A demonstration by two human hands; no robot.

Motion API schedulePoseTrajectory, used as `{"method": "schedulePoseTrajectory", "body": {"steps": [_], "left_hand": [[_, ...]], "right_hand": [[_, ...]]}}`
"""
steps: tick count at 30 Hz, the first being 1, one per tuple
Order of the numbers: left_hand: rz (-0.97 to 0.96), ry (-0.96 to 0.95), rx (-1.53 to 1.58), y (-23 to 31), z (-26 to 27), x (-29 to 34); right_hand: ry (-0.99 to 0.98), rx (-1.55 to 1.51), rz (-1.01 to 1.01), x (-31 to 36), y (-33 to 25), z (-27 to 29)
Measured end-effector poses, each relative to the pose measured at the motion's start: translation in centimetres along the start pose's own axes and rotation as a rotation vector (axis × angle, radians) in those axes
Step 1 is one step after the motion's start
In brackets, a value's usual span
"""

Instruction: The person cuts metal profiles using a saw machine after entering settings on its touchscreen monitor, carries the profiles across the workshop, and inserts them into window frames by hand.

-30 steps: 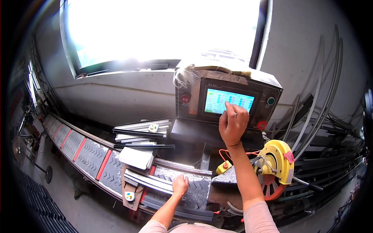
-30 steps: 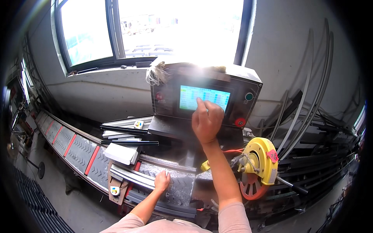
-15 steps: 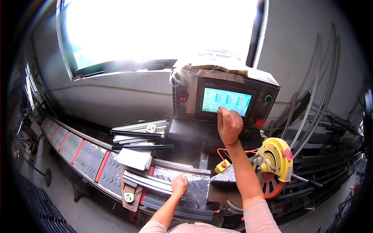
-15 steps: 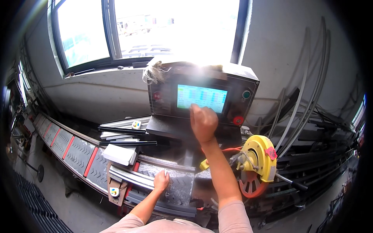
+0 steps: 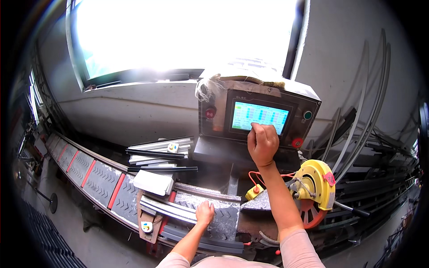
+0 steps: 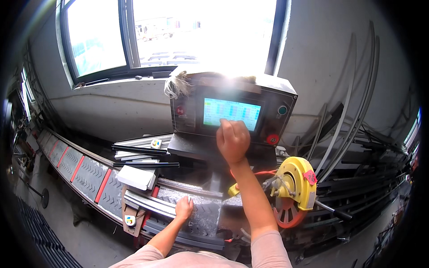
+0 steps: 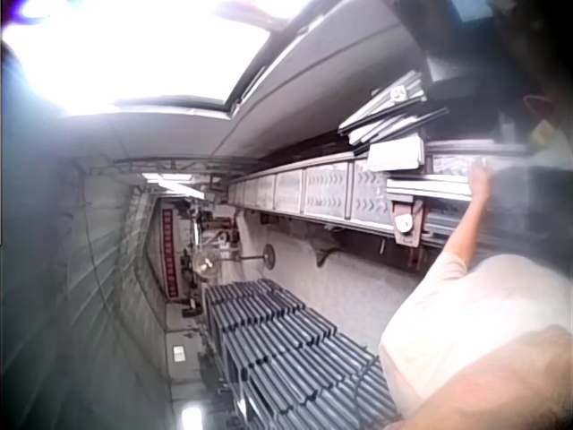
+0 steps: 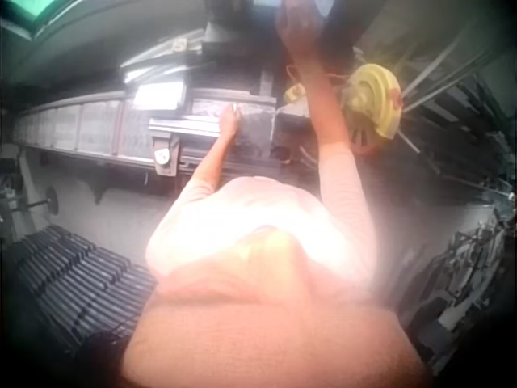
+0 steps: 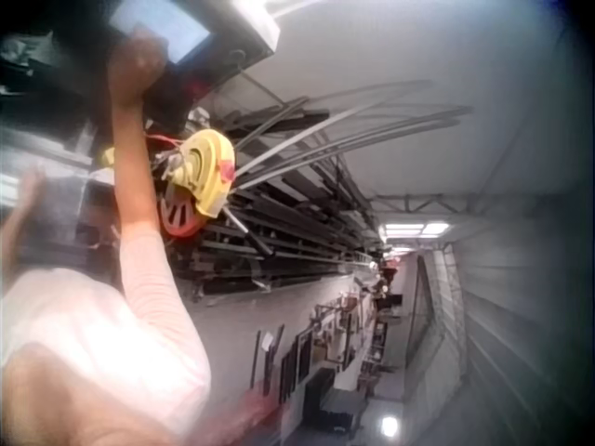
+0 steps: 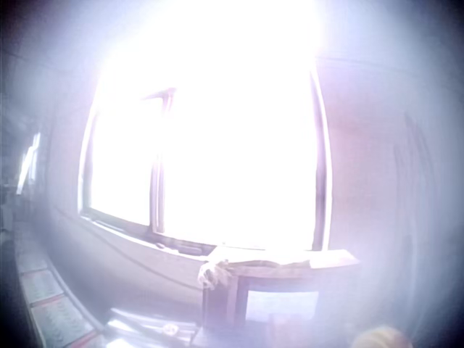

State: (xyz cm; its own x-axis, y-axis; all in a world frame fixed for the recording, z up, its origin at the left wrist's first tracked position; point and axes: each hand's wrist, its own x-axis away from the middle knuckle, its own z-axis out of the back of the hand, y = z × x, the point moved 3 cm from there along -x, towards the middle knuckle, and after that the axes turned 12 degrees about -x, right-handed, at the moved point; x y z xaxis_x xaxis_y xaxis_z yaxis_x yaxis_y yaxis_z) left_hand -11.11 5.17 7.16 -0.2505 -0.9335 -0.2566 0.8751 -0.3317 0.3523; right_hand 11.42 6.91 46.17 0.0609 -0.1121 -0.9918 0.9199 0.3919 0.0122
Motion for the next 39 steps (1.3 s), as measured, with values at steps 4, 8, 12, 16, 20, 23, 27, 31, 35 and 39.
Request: {"method": "schedulePoseTrajectory", "body": {"steps": [4,8,12,16,20,23,27,31,35,39], "left_hand": [[-0.002,-0.001,-0.014,-0.01,-0.07,0.07],[0.004,0.007,-0.018,0.10,0.12,0.06],[0.000,0.011,-0.006,0.35,0.39,-0.04],[0.019,0.003,0.008,0.28,0.66,0.07],[-0.005,0.033,0.014,0.21,0.55,0.04],[0.000,0.042,0.010,0.37,0.58,0.05],[-0.009,0.046,-0.001,0.14,0.27,0.07],[-0.017,0.015,0.018,0.01,0.18,0.18],[-0.018,0.031,0.017,-0.10,0.03,0.25],[-0.001,0.009,0.022,-0.25,-0.25,0.18]], "right_hand": [[-0.005,-0.014,-0.006,0.07,0.10,-0.08],[-0.010,-0.017,-0.021,0.00,0.01,-0.06],[-0.002,0.003,-0.033,0.13,0.38,-0.04],[0.003,0.008,-0.048,0.11,0.26,-0.02],[0.023,0.026,-0.043,0.17,0.37,-0.15],[0.027,0.029,-0.039,0.20,0.38,-0.08],[0.006,0.016,-0.033,0.27,0.30,-0.04],[-0.018,-0.010,-0.032,0.50,0.22,-0.15],[-0.032,-0.006,-0.026,0.43,-0.09,0.01],[-0.061,0.014,-0.034,0.20,-0.30,0.10]]}}
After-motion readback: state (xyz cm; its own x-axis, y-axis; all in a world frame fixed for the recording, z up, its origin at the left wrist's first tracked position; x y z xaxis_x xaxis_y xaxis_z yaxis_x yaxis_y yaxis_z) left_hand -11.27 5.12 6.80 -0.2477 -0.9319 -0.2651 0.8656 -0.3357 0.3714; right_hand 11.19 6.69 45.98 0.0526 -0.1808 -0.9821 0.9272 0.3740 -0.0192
